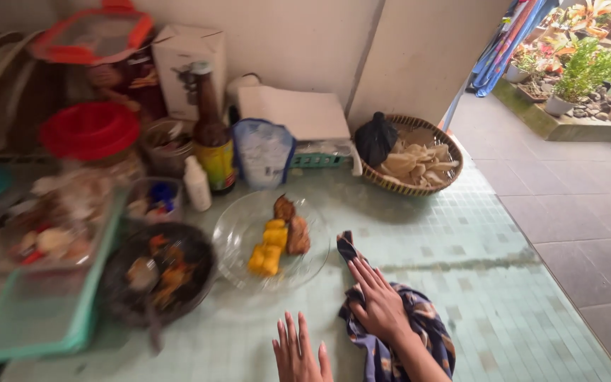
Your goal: The person cleans a tiled table surface by wiping it with a cloth, moving the cloth across different sections and around various food containers.
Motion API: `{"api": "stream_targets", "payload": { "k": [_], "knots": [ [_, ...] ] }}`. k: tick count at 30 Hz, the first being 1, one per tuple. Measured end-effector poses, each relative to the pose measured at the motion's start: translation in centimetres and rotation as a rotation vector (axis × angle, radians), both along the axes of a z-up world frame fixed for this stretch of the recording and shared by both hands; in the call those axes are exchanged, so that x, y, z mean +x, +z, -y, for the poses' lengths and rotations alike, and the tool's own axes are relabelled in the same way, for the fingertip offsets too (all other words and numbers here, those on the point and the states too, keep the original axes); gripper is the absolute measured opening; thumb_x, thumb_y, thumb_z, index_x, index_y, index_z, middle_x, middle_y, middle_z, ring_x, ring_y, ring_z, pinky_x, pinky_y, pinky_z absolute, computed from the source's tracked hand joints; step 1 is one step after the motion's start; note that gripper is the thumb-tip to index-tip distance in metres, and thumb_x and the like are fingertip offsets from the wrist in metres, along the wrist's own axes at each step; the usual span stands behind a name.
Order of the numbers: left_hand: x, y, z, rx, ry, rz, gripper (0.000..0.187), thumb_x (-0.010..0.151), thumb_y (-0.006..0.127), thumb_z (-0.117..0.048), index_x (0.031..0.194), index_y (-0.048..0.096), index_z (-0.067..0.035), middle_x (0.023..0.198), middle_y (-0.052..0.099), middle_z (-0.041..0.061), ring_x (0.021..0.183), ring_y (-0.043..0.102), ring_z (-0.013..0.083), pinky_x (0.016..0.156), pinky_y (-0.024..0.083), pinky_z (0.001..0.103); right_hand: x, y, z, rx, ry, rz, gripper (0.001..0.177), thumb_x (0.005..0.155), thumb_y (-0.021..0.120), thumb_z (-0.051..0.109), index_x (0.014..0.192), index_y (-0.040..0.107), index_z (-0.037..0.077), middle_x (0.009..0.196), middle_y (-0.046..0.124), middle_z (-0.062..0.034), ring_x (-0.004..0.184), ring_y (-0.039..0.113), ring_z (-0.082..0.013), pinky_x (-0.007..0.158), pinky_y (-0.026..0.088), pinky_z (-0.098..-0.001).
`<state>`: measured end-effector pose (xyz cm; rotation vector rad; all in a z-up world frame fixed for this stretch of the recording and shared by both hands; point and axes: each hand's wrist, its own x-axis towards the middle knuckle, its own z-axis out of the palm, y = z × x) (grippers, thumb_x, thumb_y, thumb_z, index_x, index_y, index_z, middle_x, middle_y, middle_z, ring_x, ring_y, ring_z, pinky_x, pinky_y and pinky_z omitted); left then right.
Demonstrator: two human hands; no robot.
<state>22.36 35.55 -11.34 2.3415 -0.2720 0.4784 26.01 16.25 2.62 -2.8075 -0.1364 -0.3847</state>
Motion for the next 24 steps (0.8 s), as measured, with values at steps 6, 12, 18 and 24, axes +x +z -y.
{"api": "stream_targets", "payload": {
  "k": [6,12,18,24],
  "knots": [
    [6.3,-0.5,4.0,0.076,0.021,0.024,0.083,0.082,0.065,-0.037,0.153,0.034,-0.007,0.160,0.029,0.022,0.146,0.029,0.0442,0.109,0.027,0.066,12.4,-2.4,7.7,0.000,0.059,0.085,0.087,0.076,0.067,0.025,0.155,0.037,0.010,0.161,0.037,-0.0141,0.148,0.035,-0.0297,0.122,0.025,-0.0428],
    [7.2,-0.9,3.0,0.154,0.049,0.100,0.081,0.082,0.063,-0.038,0.152,0.037,-0.006,0.158,0.033,0.022,0.143,0.034,0.0422,0.111,0.028,0.063,20.5,-3.7,9.9,-0.026,-0.005,0.113,0.078,0.081,0.063,0.028,0.153,0.040,0.010,0.162,0.037,-0.0154,0.149,0.034,-0.0300,0.121,0.028,-0.0418],
    [6.9,0.0,2.6,0.197,0.048,0.158,0.077,0.084,0.061,-0.038,0.150,0.041,-0.004,0.158,0.036,0.022,0.143,0.037,0.0415,0.113,0.028,0.061,19.9,-4.0,9.7,-0.150,-0.037,0.104,0.073,0.089,0.057,0.035,0.156,0.039,0.013,0.164,0.037,-0.0094,0.153,0.030,-0.0242,0.123,0.023,-0.0432],
    [4.7,1.0,-0.6,0.159,0.120,0.157,0.074,0.086,0.059,-0.039,0.151,0.041,-0.008,0.159,0.034,0.019,0.146,0.035,0.0384,0.116,0.024,0.062,12.2,-3.4,6.1,-0.177,0.044,0.131,0.083,0.082,0.060,0.041,0.157,0.036,0.013,0.163,0.038,-0.0093,0.151,0.033,-0.0245,0.123,0.023,-0.0430]
  ]
}}
